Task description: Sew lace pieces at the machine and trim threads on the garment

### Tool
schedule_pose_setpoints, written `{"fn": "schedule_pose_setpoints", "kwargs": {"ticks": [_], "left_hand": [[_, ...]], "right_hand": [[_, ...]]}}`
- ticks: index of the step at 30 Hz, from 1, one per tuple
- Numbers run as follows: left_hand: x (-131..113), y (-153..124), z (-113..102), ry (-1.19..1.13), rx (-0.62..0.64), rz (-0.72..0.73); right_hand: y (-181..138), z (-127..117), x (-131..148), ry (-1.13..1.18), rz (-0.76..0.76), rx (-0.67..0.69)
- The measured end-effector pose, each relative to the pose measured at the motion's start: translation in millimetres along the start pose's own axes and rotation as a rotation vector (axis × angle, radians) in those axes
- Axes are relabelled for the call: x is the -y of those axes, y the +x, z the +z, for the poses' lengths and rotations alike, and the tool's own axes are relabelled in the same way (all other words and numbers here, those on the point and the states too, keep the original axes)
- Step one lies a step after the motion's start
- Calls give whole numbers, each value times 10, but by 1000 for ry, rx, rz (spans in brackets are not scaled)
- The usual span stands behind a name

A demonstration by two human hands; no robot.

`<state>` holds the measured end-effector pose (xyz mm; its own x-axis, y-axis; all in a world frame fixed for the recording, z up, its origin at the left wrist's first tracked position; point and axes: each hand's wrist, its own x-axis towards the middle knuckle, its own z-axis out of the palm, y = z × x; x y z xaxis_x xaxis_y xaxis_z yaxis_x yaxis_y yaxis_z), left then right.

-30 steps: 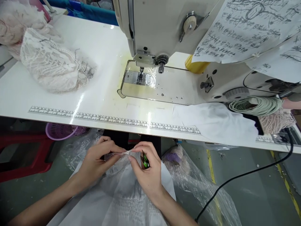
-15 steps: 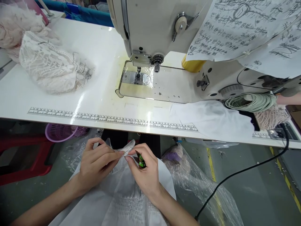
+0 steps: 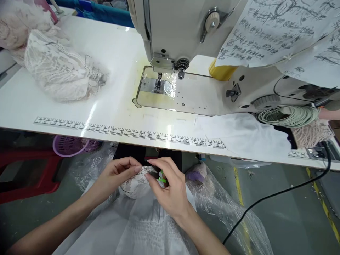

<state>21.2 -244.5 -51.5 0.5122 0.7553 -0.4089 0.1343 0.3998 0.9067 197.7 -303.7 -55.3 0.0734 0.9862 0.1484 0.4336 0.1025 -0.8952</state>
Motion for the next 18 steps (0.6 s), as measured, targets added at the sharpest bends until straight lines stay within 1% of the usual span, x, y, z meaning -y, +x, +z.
{"fn": "schedule_pose_setpoints", "kwargs": {"ticks": [2,3,7,9,10,12,15,18], "left_hand": [[17,-21,-4,145,1,132],[29,-29,-7,242,-15,234],[80,-28,-36,672,-154,759],[94,-17,-59,836,-198,972],[96,-12,-72,896,-210,1054],[89,-8,-96,996,-217,1179],[69,-11,-124,1113,-217,1305],[62,-13,-132,1160,-220,1413]], "right_hand": [[8,4,1,35,13,12],[10,8,-3,57,14,13],[-2,9,-44,125,-45,23],[-15,-14,-57,140,-80,63],[-21,-29,-57,144,-84,83],[-23,-63,-45,147,-65,94],[-8,-102,-14,114,-41,89],[18,-121,4,92,-73,175]]}}
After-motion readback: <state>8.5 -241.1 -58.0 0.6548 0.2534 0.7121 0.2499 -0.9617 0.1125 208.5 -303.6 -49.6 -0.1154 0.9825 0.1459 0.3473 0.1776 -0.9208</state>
